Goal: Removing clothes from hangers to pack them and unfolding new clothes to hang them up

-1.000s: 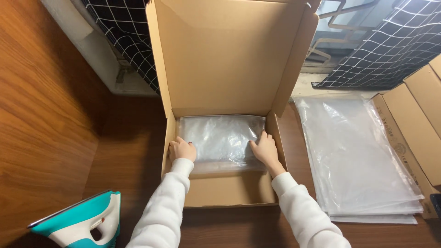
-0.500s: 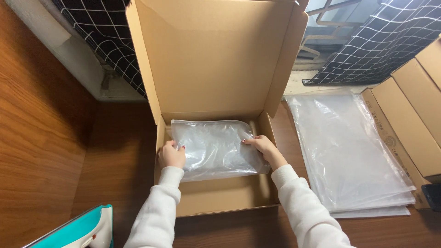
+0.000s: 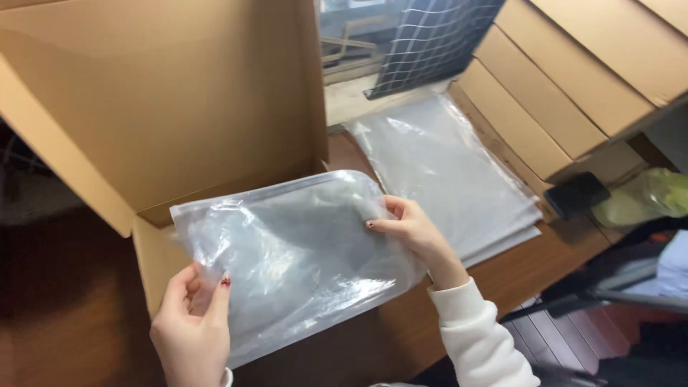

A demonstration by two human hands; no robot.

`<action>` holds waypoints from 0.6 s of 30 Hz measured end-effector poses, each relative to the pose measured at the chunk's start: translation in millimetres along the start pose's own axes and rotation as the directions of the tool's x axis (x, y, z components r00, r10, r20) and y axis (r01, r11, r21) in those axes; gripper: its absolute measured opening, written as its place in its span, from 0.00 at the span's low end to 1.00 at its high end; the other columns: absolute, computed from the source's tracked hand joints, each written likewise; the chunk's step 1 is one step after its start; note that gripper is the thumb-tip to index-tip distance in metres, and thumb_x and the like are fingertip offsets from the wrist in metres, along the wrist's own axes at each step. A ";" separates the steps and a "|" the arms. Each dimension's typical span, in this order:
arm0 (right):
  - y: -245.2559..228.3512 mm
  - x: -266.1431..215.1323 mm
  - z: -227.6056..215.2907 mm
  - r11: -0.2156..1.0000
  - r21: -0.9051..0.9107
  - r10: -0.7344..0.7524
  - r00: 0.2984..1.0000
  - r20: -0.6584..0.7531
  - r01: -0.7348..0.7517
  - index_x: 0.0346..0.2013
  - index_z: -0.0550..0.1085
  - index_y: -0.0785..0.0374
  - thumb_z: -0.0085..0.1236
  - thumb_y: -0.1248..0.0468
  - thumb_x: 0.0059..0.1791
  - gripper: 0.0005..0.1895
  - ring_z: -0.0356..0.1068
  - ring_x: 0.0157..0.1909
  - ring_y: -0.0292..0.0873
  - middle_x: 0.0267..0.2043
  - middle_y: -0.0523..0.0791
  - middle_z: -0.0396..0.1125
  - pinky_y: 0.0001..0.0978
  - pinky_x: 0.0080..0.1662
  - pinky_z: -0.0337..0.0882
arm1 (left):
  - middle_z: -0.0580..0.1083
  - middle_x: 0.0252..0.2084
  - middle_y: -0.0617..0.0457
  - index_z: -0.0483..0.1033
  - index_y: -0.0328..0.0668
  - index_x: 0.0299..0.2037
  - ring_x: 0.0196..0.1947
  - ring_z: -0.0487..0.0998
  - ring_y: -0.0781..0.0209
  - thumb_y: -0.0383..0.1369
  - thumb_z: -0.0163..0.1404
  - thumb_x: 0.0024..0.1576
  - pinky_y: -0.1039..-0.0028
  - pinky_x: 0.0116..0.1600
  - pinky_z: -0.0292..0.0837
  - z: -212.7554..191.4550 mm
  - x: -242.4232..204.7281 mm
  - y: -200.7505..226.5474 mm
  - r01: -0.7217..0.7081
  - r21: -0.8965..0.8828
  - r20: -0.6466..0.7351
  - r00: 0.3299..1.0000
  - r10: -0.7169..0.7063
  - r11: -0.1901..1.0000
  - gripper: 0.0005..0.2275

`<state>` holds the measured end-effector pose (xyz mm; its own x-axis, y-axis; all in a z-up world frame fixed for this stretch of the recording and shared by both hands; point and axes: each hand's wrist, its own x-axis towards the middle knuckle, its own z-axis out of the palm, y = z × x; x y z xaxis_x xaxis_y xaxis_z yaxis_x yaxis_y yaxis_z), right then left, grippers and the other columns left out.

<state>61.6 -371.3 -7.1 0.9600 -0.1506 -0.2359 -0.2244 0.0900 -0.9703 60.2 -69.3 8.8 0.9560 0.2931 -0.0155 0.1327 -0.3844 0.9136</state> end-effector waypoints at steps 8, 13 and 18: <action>9.8 -33.8 -149.7 0.966 -0.131 -0.257 0.887 -0.383 0.223 0.35 0.75 0.64 0.64 0.73 0.36 0.13 0.68 0.30 0.32 0.28 0.41 0.69 0.22 0.36 0.71 | 0.74 0.35 0.40 0.73 0.35 0.44 0.39 0.76 0.42 0.30 0.58 0.46 0.62 0.42 0.73 180.0 1.6 30.9 -0.420 -0.174 0.215 0.867 0.450 0.891 0.16; 54.7 -18.5 -250.3 0.957 -0.204 -0.279 0.851 -0.446 0.206 0.35 0.73 0.64 0.63 0.73 0.37 0.13 0.69 0.30 0.31 0.29 0.41 0.71 0.22 0.36 0.71 | 0.72 0.40 0.41 0.70 0.34 0.46 0.43 0.75 0.40 0.29 0.55 0.47 0.58 0.46 0.71 312.0 -8.2 5.7 -0.465 -0.192 0.351 0.790 0.503 0.864 0.17; 148.4 9.5 -330.8 0.815 -0.580 -0.342 0.805 -0.484 -0.003 0.45 0.74 0.57 0.73 0.61 0.32 0.28 0.60 0.33 0.35 0.31 0.41 0.64 0.24 0.37 0.64 | 0.67 0.49 0.43 0.62 0.35 0.57 0.53 0.69 0.46 0.40 0.53 0.51 0.60 0.51 0.70 394.1 -17.1 -54.1 -0.446 0.215 0.698 0.693 0.183 0.869 0.26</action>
<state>-18.0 -685.1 -170.8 0.7690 -0.6286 0.1163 -0.2824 -0.4973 -0.8203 139.9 -398.5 -200.5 0.8690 -0.4782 -0.1272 -0.2548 -0.6529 0.7133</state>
